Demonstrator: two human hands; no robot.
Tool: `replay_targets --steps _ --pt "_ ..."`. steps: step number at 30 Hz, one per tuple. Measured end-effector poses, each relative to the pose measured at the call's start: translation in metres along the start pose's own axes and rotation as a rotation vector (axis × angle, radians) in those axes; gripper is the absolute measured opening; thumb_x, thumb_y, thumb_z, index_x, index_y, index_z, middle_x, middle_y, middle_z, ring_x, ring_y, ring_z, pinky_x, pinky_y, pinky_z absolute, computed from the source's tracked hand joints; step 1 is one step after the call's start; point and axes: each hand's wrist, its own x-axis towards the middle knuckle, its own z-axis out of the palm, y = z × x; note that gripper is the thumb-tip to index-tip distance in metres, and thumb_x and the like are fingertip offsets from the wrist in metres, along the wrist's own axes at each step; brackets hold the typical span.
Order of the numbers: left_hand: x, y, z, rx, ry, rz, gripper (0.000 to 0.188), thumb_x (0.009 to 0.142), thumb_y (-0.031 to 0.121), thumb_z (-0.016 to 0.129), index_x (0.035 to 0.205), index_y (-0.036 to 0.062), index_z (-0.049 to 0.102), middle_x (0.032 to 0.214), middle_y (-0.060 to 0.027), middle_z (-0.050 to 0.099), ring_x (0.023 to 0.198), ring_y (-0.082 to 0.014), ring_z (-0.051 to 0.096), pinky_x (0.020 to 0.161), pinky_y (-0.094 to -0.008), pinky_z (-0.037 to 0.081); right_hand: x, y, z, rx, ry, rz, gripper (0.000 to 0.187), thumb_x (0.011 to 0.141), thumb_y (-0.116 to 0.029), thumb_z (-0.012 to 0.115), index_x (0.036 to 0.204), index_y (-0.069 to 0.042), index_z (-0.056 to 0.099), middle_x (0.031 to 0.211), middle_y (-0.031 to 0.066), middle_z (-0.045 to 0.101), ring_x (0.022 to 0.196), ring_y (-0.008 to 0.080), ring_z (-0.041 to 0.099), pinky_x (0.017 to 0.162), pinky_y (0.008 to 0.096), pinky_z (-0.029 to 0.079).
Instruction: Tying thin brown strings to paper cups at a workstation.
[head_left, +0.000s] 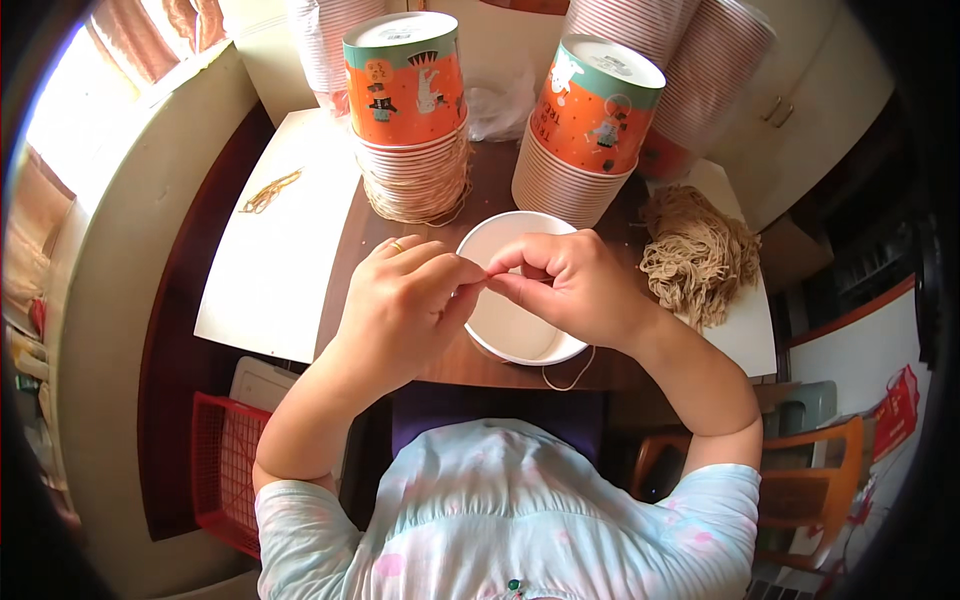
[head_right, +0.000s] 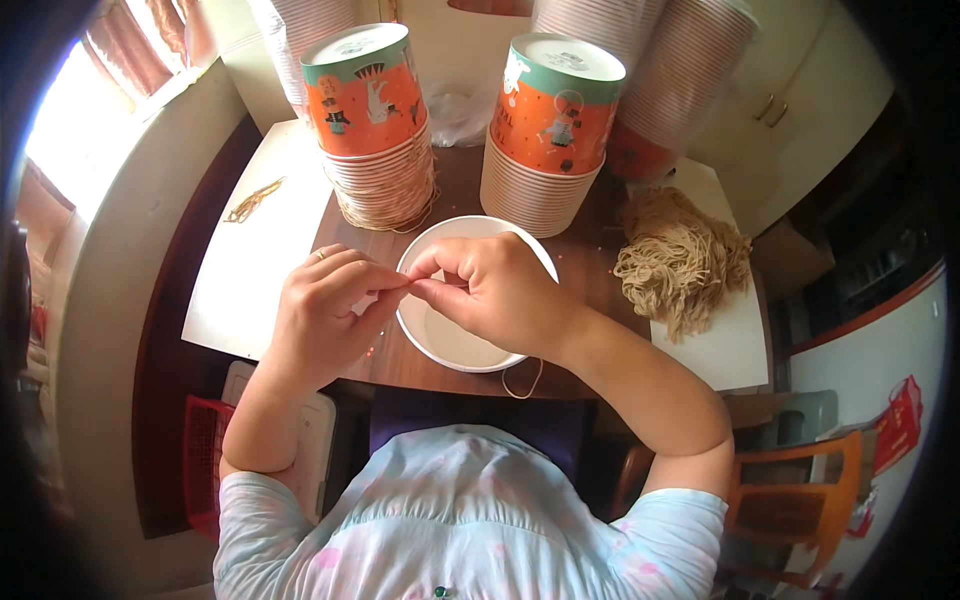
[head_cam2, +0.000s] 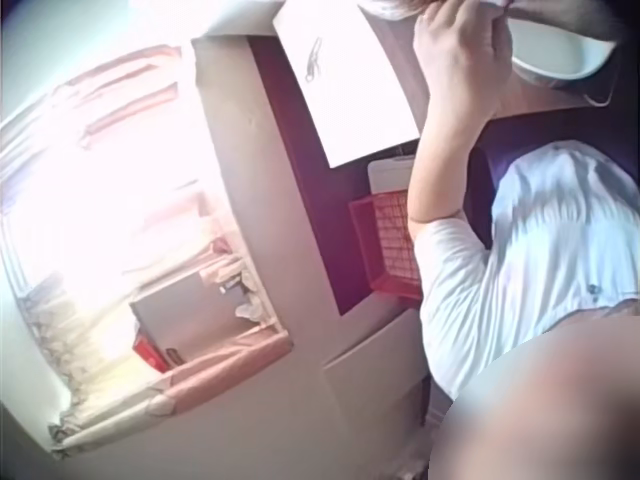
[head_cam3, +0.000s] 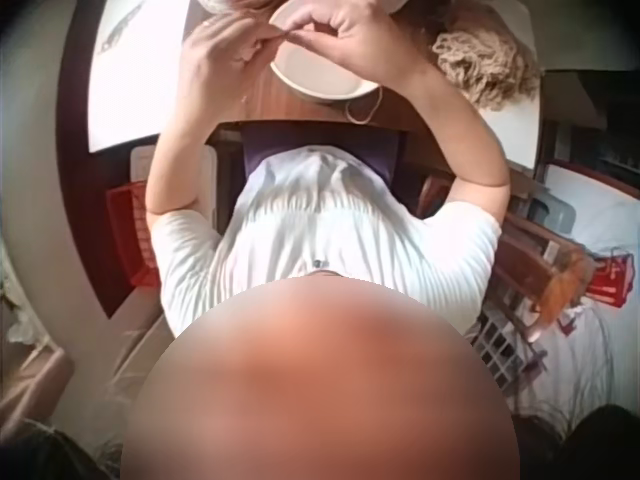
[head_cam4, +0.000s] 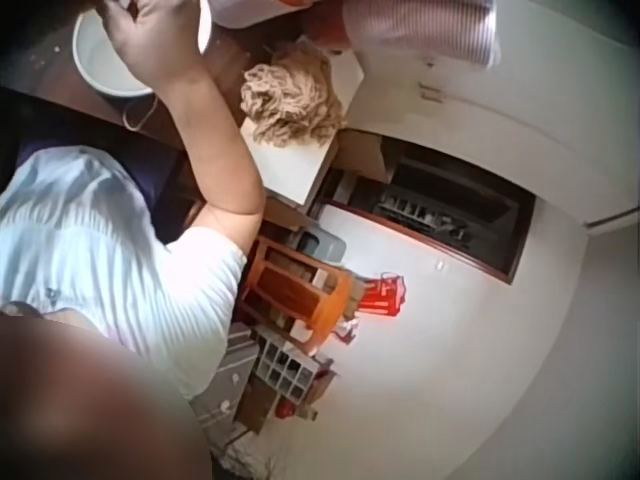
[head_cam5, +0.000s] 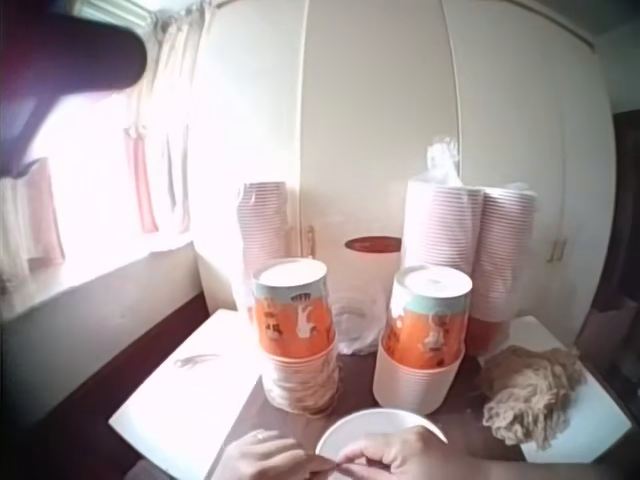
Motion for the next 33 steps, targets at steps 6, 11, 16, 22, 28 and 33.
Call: replay_targets --steps 6,11,16,22,28,33 --pt "0.0 -0.008 0.002 0.125 -0.043 0.061 0.011 0.073 0.004 0.069 0.082 0.0059 0.064 0.078 -0.0073 0.062 0.072 -0.0265 0.061 0.065 -0.0359 0.049 0.011 0.024 0.006 0.232 -0.004 0.126 0.007 0.087 -0.008 0.065 0.087 -0.001 0.068 0.069 -0.0038 0.061 0.063 0.0013 0.05 0.058 0.0198 0.042" --pt "-0.017 -0.048 0.009 -0.148 -0.062 -0.368 0.018 0.081 -0.002 0.064 0.098 -0.0009 0.069 0.086 -0.009 0.065 0.071 -0.0164 0.062 0.066 -0.0264 0.05 0.024 0.051 0.018 0.207 -0.057 0.324 0.012 0.084 -0.011 0.063 0.081 0.0 0.066 0.07 0.0028 0.064 0.063 0.008 0.055 0.058 0.0261 0.045" --pt "-0.027 -0.061 0.029 -0.292 -0.138 -0.516 0.018 0.082 -0.001 0.064 0.099 -0.0003 0.069 0.083 -0.008 0.063 0.07 -0.0142 0.059 0.065 -0.0265 0.049 0.031 0.069 0.032 0.143 -0.036 0.416 0.013 0.087 -0.012 0.063 0.08 -0.001 0.066 0.071 -0.0017 0.061 0.064 0.0046 0.052 0.056 0.0236 0.043" --pt "-0.025 -0.062 0.032 -0.286 -0.181 -0.524 0.018 0.082 0.0 0.064 0.099 -0.0009 0.069 0.08 -0.0079 0.062 0.068 -0.0124 0.057 0.063 -0.026 0.047 0.032 0.073 0.034 0.163 -0.009 0.41 0.013 0.087 -0.011 0.062 0.08 -0.001 0.065 0.07 -0.0018 0.061 0.064 0.0042 0.052 0.056 0.0227 0.043" --pt "-0.026 -0.063 0.034 -0.266 -0.188 -0.49 0.019 0.082 -0.001 0.064 0.1 -0.0009 0.069 0.08 -0.0079 0.063 0.067 -0.0127 0.058 0.062 -0.0259 0.047 0.031 0.069 0.035 0.162 -0.016 0.427 0.013 0.087 -0.011 0.062 0.08 -0.001 0.065 0.07 -0.0017 0.061 0.064 0.0045 0.052 0.056 0.023 0.043" --pt "-0.026 -0.064 0.034 -0.247 -0.194 -0.466 0.02 0.081 -0.002 0.063 0.101 -0.001 0.069 0.081 -0.0084 0.063 0.069 -0.0138 0.06 0.061 -0.0262 0.048 0.034 0.071 0.038 0.141 -0.009 0.408 0.013 0.087 -0.012 0.062 0.08 -0.001 0.066 0.069 -0.0015 0.061 0.063 0.0048 0.052 0.056 0.0237 0.043"
